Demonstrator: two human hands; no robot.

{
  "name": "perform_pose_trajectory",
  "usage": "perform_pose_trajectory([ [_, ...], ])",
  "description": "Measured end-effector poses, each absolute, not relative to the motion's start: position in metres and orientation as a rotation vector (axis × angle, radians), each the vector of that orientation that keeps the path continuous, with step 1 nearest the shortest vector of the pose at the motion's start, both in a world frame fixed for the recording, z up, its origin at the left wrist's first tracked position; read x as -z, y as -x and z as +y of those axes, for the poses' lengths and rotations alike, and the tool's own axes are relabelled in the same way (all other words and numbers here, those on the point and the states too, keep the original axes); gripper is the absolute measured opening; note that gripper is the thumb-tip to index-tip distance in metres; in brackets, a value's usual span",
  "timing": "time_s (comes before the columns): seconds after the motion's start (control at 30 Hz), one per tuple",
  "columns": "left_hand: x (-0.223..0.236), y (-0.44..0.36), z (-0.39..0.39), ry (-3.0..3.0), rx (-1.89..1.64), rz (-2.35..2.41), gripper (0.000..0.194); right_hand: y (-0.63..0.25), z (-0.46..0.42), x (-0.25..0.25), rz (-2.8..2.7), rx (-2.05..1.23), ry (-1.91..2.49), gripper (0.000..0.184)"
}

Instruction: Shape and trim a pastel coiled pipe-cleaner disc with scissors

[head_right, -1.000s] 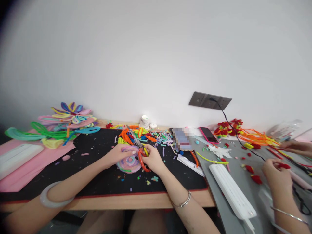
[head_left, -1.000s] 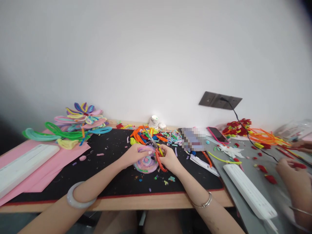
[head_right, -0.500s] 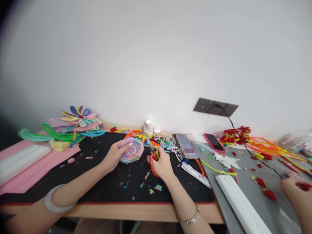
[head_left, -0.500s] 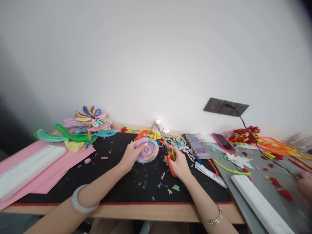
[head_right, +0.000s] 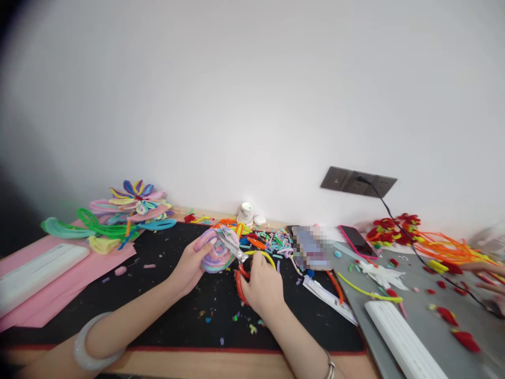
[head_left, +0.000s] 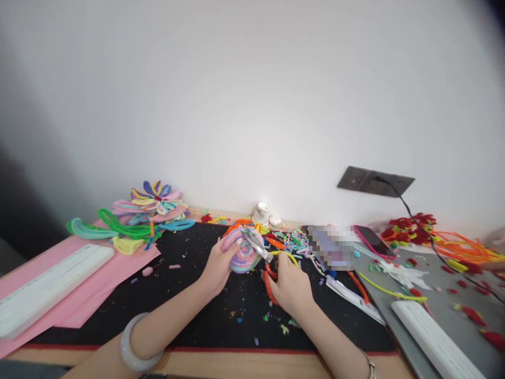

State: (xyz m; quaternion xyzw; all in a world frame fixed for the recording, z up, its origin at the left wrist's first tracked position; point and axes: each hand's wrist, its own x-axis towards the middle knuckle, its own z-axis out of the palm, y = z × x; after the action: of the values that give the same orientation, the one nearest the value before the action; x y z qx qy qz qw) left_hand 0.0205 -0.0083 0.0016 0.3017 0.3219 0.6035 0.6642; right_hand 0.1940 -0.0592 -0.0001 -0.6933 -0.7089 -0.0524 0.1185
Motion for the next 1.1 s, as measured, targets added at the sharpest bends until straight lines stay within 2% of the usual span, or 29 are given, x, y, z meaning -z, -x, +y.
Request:
perform_pose_trajectory([
  [0.5, 0.000, -0.023, -0.008, -0.568, -1.219, 0.641, 0.033, -0.185, -0.060, 0.002, -2.056, 0.280, 2.149, 0.027],
  [0.63, 0.000, -0.025, -0.008, -0.552, -1.199, 0.622, 0.026, -0.181, -0.060, -0.001, -2.056, 0.223, 2.197, 0.030],
  [0.83, 0.000, -0.025, -0.008, -0.561, -1.176, 0.594, 0.027, -0.173, -0.063, -0.005, -2.049, 0.074, 2.277, 0.036],
  [1.1, 0.002, -0.024, -0.004, -0.588, -1.148, 0.584, 0.027, -0.167, -0.067, -0.005, -2.139, 0.046, 2.262, 0.029],
])
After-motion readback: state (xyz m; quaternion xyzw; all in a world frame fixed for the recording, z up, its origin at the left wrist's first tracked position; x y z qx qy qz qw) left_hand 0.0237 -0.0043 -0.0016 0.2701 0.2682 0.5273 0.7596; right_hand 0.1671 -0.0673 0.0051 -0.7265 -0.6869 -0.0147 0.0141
